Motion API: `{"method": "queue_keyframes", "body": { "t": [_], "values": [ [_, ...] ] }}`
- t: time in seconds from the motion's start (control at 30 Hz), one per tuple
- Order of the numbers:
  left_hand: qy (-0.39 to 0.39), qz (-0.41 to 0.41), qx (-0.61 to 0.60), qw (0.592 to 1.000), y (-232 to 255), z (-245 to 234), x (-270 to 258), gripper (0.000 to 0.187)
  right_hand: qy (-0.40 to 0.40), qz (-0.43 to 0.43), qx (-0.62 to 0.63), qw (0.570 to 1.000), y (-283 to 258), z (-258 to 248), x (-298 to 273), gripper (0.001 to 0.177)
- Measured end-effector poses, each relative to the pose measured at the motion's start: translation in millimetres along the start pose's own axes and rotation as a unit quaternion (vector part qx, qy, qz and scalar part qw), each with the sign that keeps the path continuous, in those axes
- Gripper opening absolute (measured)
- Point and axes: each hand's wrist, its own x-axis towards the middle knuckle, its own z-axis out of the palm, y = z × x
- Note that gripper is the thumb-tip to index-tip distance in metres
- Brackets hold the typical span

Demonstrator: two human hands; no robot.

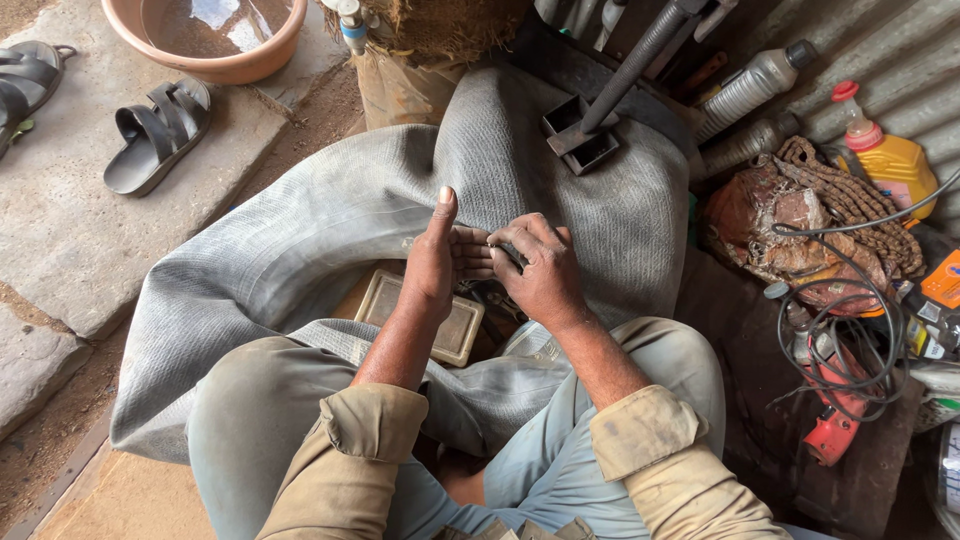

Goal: The person applies adhesive and a patch to a large rubber inner tube, pressing the patch firmly with their hands and a small wooden tool to secure it.

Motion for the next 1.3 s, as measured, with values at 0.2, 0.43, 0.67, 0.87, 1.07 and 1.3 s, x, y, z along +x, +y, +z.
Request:
{"method": "queue_keyframes", "body": {
  "t": [0.2,0.43,0.67,0.87,1.07,1.3],
  "values": [
    [0.009,-0.002,0.008,1.000,1.3,1.2,-0.9,0.093,-0.001,0.009,0.006,1.000,0.2,0.2,1.0,0.015],
    [0.008,-0.006,0.007,1.000,1.7,1.4,-1.0,0.093,0.017,-0.026,0.005,0.999,-0.7,-1.1,0.9,0.015],
    [0.004,-0.009,-0.002,1.000,1.4,0.7,-0.3,0.093,0.010,0.001,0.018,1.000,-1.7,-1.3,0.8,0.017],
    [0.004,-0.007,-0.003,1.000,0.6,0.7,0.3,0.093,-0.004,0.039,0.025,0.999,-5.1,-3.5,2.7,0.019],
    [-0.008,-0.002,-0.024,1.000,0.5,0.8,-0.3,0.090,0.019,0.026,0.032,0.999,-11.6,-9.6,4.5,0.018],
    [0.017,-0.018,-0.010,1.000,11.1,4.1,-8.0,0.088,0.008,0.024,0.064,0.998,-12.7,-11.5,0.2,0.019]
  ]
}}
